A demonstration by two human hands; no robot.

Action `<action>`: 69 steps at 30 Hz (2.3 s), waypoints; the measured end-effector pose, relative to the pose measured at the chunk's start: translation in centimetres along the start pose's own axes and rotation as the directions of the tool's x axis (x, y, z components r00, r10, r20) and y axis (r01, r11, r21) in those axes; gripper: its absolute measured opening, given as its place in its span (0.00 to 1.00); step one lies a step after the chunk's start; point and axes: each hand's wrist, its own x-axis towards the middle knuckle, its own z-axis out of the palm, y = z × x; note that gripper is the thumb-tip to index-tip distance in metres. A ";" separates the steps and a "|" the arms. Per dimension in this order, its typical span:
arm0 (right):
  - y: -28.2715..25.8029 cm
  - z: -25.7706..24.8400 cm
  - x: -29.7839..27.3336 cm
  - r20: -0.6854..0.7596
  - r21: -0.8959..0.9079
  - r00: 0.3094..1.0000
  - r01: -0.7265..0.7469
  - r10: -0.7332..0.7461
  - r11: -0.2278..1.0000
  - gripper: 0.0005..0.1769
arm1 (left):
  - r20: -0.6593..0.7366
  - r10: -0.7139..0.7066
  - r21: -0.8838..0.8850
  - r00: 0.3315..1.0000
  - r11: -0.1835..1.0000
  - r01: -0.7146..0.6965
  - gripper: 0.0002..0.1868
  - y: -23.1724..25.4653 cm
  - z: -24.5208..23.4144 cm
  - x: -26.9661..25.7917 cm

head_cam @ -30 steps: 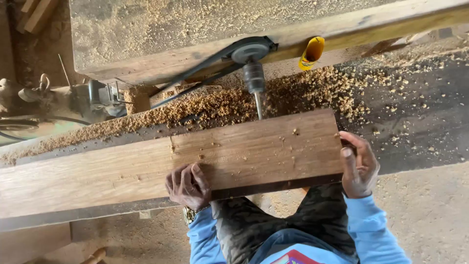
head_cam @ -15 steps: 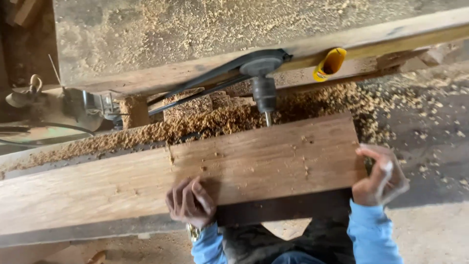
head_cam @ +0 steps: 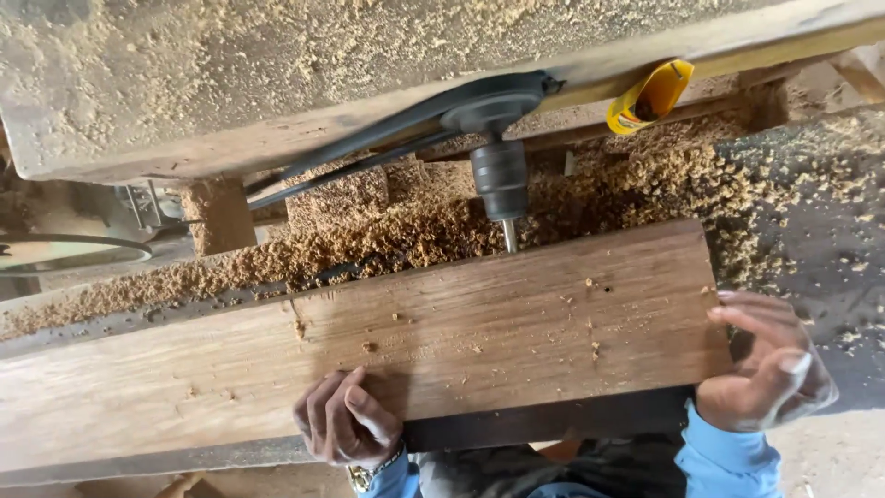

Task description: The person guides a long wooden board on a drill press table, positioning it under the spinning bit and drilling a series of holes along its length, repositioning the board between holes and steadying it with both hands.

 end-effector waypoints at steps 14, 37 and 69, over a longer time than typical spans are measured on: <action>1.6 -0.1 0.8 -0.012 0.042 1.000 -0.007 0.008 0.999 0.33 | -0.012 0.030 -0.006 0.999 1.000 -0.030 0.18 0.1 0.7 0.7; -4.1 4.2 13.1 0.449 -0.147 0.890 0.156 -0.075 0.977 0.14 | -0.026 0.172 0.132 0.985 0.977 -0.168 0.16 -4.2 2.7 -2.0; -5.5 2.8 8.3 0.670 -0.247 0.742 0.233 -0.008 0.941 0.24 | 0.339 0.020 0.129 0.941 0.989 -0.067 0.25 0.0 -4.8 -4.5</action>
